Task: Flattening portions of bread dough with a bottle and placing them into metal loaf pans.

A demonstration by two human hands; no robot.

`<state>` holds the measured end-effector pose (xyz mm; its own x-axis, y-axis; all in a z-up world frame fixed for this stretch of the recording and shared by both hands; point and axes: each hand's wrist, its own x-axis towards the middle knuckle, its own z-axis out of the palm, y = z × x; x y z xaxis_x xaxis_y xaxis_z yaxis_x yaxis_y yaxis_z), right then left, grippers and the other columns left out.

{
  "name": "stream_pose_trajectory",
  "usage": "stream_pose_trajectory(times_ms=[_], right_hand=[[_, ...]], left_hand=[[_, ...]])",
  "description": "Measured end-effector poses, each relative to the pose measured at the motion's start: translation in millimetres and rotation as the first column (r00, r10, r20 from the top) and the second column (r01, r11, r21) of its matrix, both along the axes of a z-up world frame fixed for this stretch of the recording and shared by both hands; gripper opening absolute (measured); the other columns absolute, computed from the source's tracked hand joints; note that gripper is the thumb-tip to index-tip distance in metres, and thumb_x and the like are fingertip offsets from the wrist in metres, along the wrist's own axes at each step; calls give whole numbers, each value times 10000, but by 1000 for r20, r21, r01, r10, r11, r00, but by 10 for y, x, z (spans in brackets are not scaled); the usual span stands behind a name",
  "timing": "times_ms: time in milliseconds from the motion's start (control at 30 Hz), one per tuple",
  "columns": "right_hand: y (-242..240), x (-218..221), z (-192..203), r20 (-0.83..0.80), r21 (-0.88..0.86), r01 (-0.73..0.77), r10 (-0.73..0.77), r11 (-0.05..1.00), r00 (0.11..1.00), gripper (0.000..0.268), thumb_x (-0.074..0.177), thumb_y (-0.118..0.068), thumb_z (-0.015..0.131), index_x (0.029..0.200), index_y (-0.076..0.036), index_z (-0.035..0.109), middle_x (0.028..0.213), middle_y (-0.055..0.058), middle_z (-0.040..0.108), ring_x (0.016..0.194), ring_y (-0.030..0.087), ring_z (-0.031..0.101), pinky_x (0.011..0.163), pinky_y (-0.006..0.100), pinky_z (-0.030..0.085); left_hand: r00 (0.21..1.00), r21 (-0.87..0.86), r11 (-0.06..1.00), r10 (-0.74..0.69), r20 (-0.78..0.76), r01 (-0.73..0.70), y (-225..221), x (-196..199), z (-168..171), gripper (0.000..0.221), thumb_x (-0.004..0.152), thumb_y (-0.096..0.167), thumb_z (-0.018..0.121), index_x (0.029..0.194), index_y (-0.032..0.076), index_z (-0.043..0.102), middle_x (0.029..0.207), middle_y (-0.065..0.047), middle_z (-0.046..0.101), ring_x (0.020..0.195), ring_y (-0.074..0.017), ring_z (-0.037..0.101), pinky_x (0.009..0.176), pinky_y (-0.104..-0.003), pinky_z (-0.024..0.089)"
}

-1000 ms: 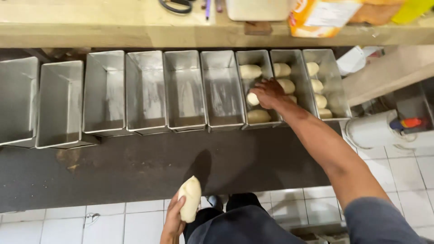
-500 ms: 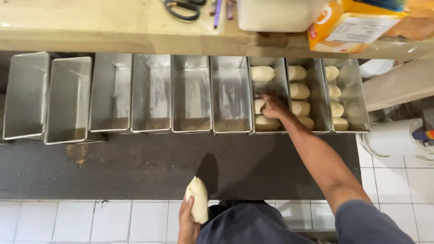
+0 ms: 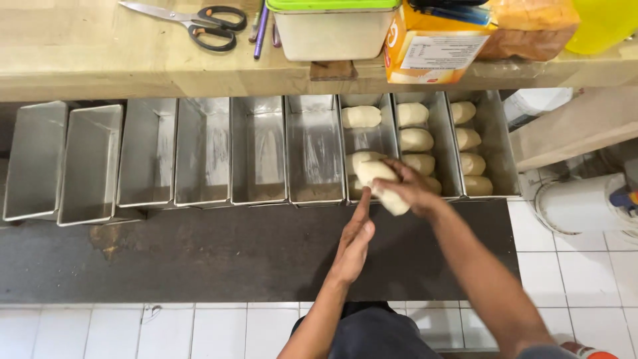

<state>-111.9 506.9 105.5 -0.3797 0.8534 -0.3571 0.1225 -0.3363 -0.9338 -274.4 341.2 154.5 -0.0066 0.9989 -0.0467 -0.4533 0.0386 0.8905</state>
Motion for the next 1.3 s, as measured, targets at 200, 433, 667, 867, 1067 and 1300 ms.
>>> stream_pose_trajectory(times_ms=[200, 433, 667, 867, 1067, 1300], right_hand=[[1126, -219, -106, 753, 193, -462, 171, 866, 635, 733, 805, -471, 808, 1417, -135, 585, 1295, 146, 683, 1154, 314, 665, 986, 428, 524], [1812, -781, -802, 908, 179, -799, 216, 575, 359, 636, 831, -291, 755, 1412, -116, 568, 1429, 129, 602, 1310, 346, 575, 1048, 449, 489], [1634, -1173, -1024, 897, 275, -787, 148, 553, 418, 744, 816, -240, 703, 1515, -136, 470, 1546, 158, 442, 1391, 371, 442, 1039, 533, 446], [1071, -805, -998, 880, 377, -659, -31, 651, 473, 849, 799, -213, 666, 1598, -154, 388, 1648, 185, 297, 1457, 392, 322, 1022, 610, 405], [-1082, -447, -13, 291, 643, -4, -239, 766, 927, 363, 997, -234, 662, 1329, -88, 646, 1425, 153, 604, 1335, 335, 559, 1091, 435, 446], [-4024, 631, -274, 424, 470, 421, -617, 775, 663, 311, 968, -222, 654, 1251, -107, 710, 1287, 123, 705, 1220, 297, 639, 1044, 436, 499]], left_hand=[[999, -86, 996, -31, -8, 30, -667, -370, 27, 696, 989, 299, 634, 1577, 16, 390, 1577, -187, 511, 1463, -322, 499, 1205, -431, 382], [909, -471, 778, 381, -172, -415, -2407, -1011, -1420, 657, 965, 312, 576, 1549, 69, 401, 1518, -191, 554, 1382, -315, 556, 1135, -460, 427], [792, -701, 491, 585, -174, -517, -3415, -1146, -2532, 631, 984, 402, 476, 1569, 189, 372, 1539, -102, 529, 1376, -273, 539, 1117, -472, 428], [906, -578, 701, 374, -199, -417, -2745, -849, -2005, 597, 929, 218, 643, 1494, 102, 489, 1407, -135, 647, 1290, -272, 614, 1082, -433, 458], [951, -488, 865, -46, -306, -115, -2135, -861, -1401, 577, 897, 111, 702, 1442, 33, 526, 1364, -164, 679, 1238, -257, 648, 1043, -390, 509], [844, -494, 804, -486, -228, 330, -2213, -1280, -2292, 553, 918, 123, 688, 1445, 31, 551, 1367, -155, 675, 1216, -244, 644, 1016, -375, 491]])
